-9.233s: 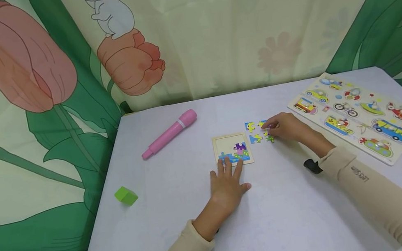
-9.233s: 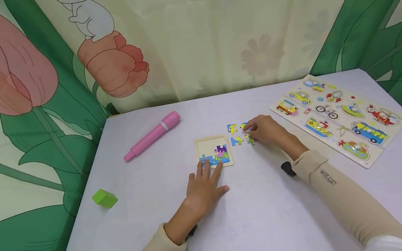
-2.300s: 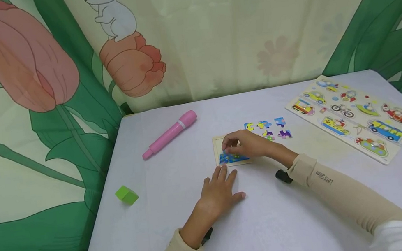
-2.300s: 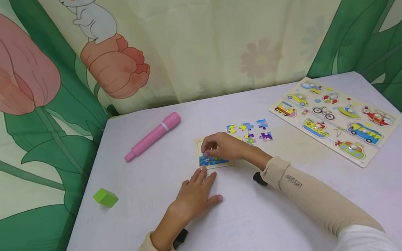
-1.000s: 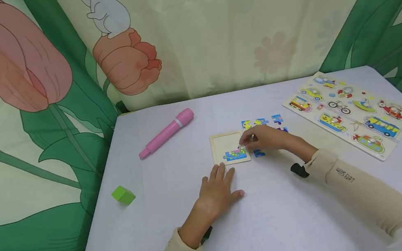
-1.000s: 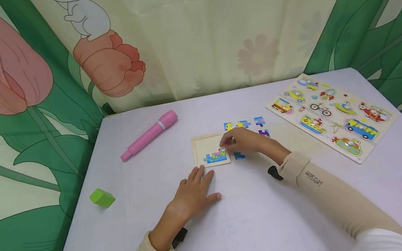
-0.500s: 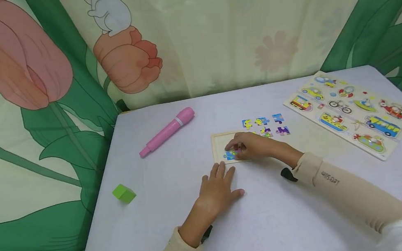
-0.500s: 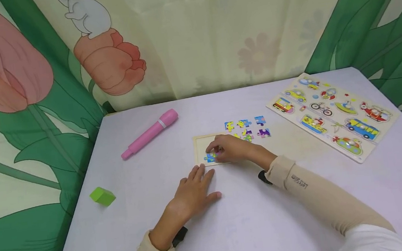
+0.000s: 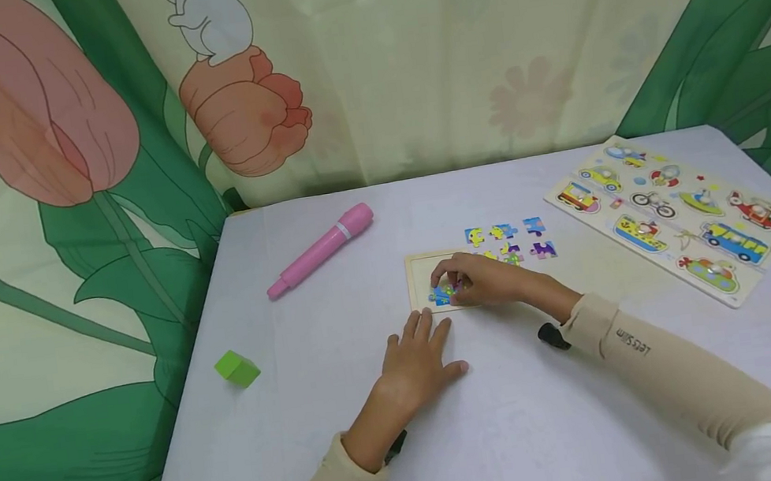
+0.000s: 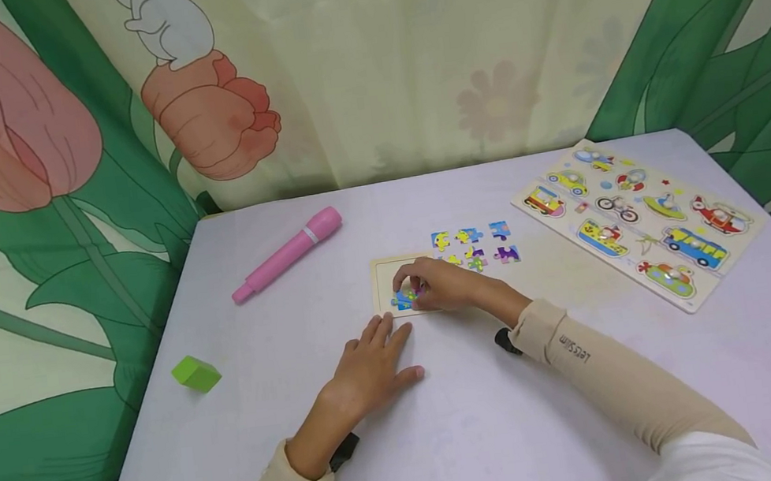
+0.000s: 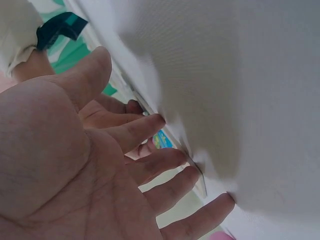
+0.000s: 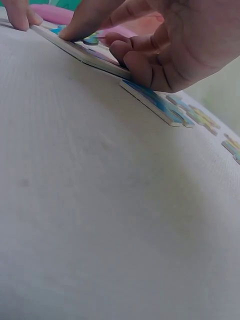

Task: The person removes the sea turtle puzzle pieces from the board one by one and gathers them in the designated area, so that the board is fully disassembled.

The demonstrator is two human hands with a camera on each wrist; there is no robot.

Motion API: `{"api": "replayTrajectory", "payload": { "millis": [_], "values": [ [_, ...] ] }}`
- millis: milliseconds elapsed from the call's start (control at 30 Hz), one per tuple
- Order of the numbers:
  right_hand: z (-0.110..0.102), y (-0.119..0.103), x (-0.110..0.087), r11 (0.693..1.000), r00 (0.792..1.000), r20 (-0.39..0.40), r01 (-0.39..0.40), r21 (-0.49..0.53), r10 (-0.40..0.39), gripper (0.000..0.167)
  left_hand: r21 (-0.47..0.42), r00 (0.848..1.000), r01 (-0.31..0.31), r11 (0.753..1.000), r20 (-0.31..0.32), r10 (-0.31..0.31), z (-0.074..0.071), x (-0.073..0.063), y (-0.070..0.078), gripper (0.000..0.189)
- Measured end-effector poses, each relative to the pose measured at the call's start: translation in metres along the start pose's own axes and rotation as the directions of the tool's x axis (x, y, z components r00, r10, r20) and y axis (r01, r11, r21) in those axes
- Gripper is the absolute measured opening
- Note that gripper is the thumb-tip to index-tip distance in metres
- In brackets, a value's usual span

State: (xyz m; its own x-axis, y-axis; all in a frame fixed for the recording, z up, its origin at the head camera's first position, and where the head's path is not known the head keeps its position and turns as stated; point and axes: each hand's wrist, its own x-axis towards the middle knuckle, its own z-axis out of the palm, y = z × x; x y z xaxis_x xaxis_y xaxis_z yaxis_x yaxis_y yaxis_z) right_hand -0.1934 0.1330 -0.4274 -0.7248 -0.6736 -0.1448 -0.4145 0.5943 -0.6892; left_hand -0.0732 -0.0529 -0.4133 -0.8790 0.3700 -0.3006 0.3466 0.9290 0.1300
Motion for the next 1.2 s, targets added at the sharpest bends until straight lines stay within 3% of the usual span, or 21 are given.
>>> {"api": "replayTrajectory", "payload": {
  "millis": [600,833,1033,1200],
  "values": [
    [0.002,-0.004,-0.012,0.997,0.995,-0.073,0.058,-0.057,-0.062,0.03,0.028,1.0,-0.012,1.0,0.011,0.012,0.002,0.001,0.003,0.07],
    [-0.001,-0.006,-0.017,0.997,0.994,-0.081,0.07,-0.035,-0.073,0.033,0.015,1.0,-0.004,1.0,0.012,0.004,0.0,0.0,0.003,0.07],
    [-0.01,-0.001,-0.022,0.998,0.995,-0.093,0.041,0.04,-0.037,0.033,0.01,1.0,0.004,1.0,0.02,-0.004,0.001,0.002,0.002,0.07],
    [-0.032,0.013,-0.039,0.994,0.993,-0.089,-0.07,0.081,0.077,0.033,0.002,1.0,0.013,1.0,0.018,-0.013,0.001,0.002,0.001,0.071]
  ]
}}
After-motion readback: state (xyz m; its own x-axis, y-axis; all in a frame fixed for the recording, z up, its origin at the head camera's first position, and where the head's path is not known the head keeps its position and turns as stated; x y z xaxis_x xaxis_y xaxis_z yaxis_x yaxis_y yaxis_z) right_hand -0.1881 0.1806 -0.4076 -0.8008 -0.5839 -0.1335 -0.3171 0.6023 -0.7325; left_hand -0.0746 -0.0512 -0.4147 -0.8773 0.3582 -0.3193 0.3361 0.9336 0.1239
